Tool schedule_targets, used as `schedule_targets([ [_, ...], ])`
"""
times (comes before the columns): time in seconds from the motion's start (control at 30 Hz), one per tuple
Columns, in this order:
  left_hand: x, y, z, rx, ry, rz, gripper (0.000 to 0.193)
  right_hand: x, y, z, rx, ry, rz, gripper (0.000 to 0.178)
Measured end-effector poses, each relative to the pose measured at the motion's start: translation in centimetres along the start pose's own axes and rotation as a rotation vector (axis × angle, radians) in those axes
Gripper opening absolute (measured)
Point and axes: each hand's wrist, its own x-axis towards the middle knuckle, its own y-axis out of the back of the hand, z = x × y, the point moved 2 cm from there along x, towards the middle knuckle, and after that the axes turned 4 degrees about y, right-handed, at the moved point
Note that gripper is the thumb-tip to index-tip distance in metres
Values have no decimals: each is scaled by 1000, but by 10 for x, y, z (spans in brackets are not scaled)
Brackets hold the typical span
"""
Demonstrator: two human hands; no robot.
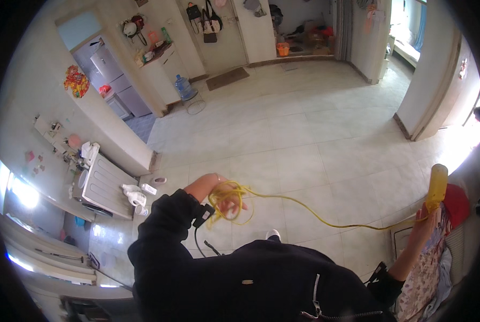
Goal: The person picks up a yellow extension cord from a cluttered table, walks to a wall outlet, plugs it in, then walks back and coils the cord by hand. They place the coiled cord on a desk and handle a roll of tape.
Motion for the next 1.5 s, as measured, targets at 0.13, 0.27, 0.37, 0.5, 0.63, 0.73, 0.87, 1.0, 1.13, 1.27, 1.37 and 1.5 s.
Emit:
schedule_targets([
  [0.13,7,80,-109,-298,86,313,35,24,-60,13,154,-103,-2,48],
  [0.27,8,119,-168,-530,-210,557,42,37,-122,36,301,-50,-184,42],
  [0.37,-8,117,-177,-510,-569,700,37,44,-172,58,349,-106,-369,43],
  [0.5,-38,85,-187,-693,-933,753,39,61,-239,96,255,-159,-397,44],
  [0.63,-56,65,-204,-907,-1064,852,77,68,-311,138,268,-275,-519,42],
  [0.73,-61,61,-219,-1002,-1158,924,81,67,-375,171,256,-308,-601,41],
  [0.87,-57,69,-241,-1044,-1208,1034,85,55,-456,223,254,-375,-678,43],
  [1.0,-52,100,-256,-980,-1219,1107,80,36,-527,283,187,-445,-710,40],
  [1.13,-66,134,-275,-821,-959,1242,79,21,-608,353,139,-521,-590,34],
  [1.27,-97,139,-310,-707,-755,1247,84,-1,-682,403,213,-569,-701,28],
  [1.37,-118,150,-335,-830,-900,1263,85,-28,-750,435,213,-605,-787,27],
  [1.5,-134,171,-360,-1105,-1107,1425,83,-76,-825,459,215,-678,-893,25],
])
